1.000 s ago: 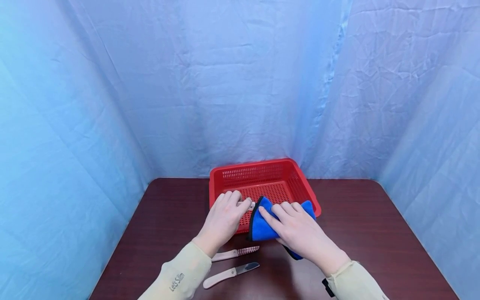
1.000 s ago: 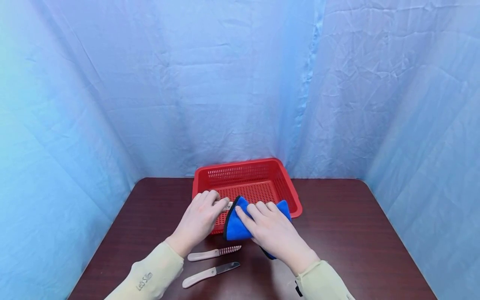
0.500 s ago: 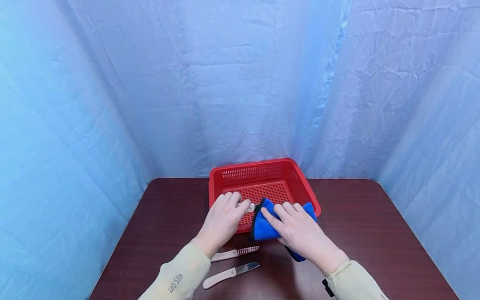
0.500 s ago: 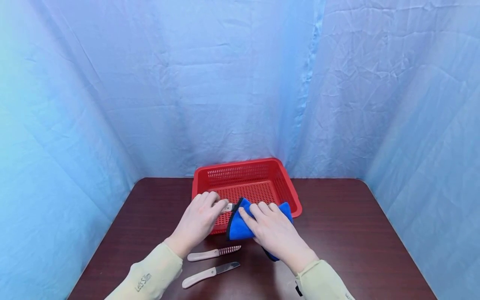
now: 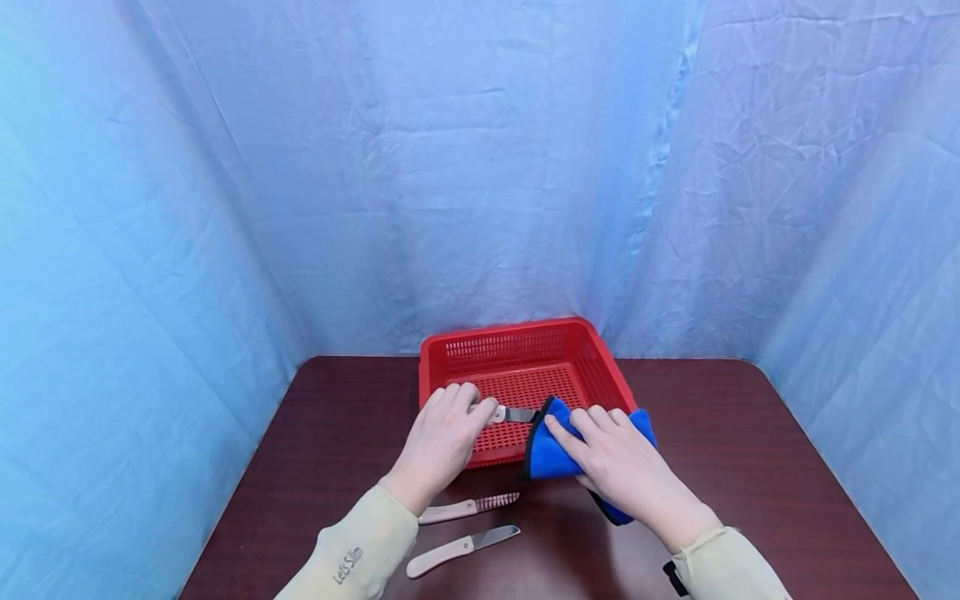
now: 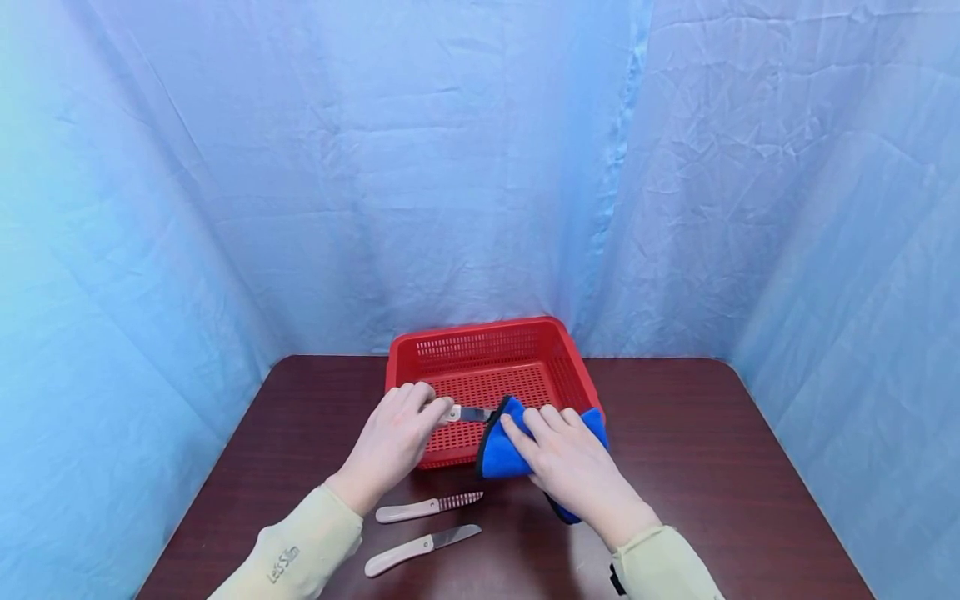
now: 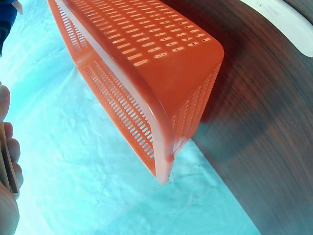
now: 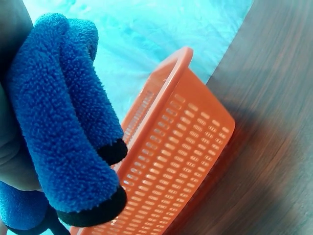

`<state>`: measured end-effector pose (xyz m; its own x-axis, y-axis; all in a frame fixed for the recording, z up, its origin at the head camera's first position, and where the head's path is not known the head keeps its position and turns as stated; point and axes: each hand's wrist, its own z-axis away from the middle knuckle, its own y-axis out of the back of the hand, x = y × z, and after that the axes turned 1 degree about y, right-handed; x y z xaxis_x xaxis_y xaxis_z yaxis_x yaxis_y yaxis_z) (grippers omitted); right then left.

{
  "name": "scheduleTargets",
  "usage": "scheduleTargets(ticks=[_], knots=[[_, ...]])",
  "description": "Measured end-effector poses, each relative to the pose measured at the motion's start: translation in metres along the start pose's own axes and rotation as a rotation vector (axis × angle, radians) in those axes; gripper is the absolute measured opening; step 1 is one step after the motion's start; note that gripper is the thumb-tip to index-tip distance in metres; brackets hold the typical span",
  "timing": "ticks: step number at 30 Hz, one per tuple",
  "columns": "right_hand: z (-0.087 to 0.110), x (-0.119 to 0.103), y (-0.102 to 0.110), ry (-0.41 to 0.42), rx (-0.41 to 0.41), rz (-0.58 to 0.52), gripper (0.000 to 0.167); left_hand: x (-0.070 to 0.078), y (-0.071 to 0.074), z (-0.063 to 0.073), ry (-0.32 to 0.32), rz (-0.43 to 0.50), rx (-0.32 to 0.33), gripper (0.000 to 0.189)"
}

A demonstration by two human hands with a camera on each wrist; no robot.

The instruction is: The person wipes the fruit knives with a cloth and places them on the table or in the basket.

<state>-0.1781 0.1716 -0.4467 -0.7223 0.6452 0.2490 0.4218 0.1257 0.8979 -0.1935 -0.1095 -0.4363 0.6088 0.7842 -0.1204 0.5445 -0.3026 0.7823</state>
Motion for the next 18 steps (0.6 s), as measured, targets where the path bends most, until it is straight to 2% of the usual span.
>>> scheduleTargets(ticks=[11,18], knots=[[0.009,0.008,0.003,-0.017,0.0,0.007,0.092,-0.004,0.002,0.002,0.039,0.016,-0.007,0.014],[0.003,0.007,0.012,0.006,0.038,-0.002,0.093,-0.006,0.002,0.002,0.031,-0.002,0.007,0.014]])
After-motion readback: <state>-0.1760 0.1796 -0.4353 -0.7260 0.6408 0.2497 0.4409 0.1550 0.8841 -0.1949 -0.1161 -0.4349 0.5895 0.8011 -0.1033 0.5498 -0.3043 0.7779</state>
